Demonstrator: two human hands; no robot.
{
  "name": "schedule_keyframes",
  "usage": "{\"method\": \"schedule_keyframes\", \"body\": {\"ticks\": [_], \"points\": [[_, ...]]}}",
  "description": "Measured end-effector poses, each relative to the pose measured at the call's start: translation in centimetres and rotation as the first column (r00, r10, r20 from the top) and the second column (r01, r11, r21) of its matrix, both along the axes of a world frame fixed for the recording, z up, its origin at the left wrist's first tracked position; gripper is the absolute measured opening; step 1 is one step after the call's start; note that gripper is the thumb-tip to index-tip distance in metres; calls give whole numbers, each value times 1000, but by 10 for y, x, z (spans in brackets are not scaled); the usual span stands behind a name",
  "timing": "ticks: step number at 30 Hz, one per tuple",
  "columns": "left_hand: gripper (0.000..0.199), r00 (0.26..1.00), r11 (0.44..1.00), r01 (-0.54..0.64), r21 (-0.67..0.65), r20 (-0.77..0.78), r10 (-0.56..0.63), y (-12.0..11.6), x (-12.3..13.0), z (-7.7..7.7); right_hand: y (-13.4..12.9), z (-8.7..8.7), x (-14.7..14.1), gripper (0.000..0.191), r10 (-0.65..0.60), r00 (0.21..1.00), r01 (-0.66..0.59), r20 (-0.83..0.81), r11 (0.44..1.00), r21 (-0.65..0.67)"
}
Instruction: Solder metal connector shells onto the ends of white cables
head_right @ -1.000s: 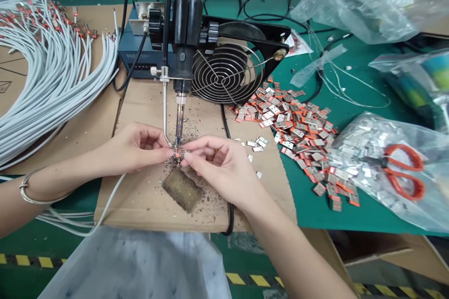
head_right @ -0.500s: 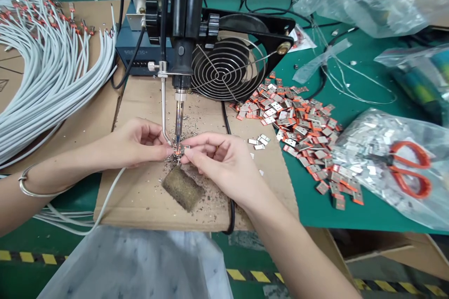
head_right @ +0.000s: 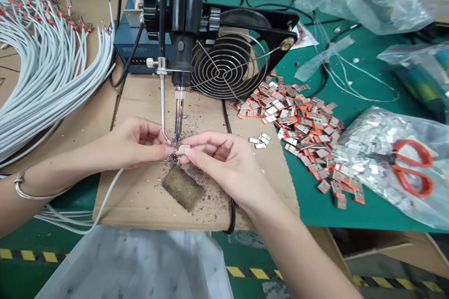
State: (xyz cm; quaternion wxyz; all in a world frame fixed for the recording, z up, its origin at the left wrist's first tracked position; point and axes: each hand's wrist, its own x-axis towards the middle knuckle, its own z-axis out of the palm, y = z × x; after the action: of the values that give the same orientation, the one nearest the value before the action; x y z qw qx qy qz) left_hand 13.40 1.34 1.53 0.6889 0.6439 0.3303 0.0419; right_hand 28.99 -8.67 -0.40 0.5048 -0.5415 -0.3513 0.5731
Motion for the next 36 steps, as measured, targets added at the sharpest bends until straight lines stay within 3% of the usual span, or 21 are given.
{"method": "schedule_keyframes", "body": {"ticks": [31, 36], "points": [[12, 999, 1000, 0, -15, -51, -1, -2, 0, 2, 0, -1, 1, 11, 9, 999, -10, -32, 1000, -14], [10, 999, 999, 12, 53, -36, -11, -1, -1, -3, 0, 0, -2, 9, -19, 999, 18, -30, 1000, -22]]}}
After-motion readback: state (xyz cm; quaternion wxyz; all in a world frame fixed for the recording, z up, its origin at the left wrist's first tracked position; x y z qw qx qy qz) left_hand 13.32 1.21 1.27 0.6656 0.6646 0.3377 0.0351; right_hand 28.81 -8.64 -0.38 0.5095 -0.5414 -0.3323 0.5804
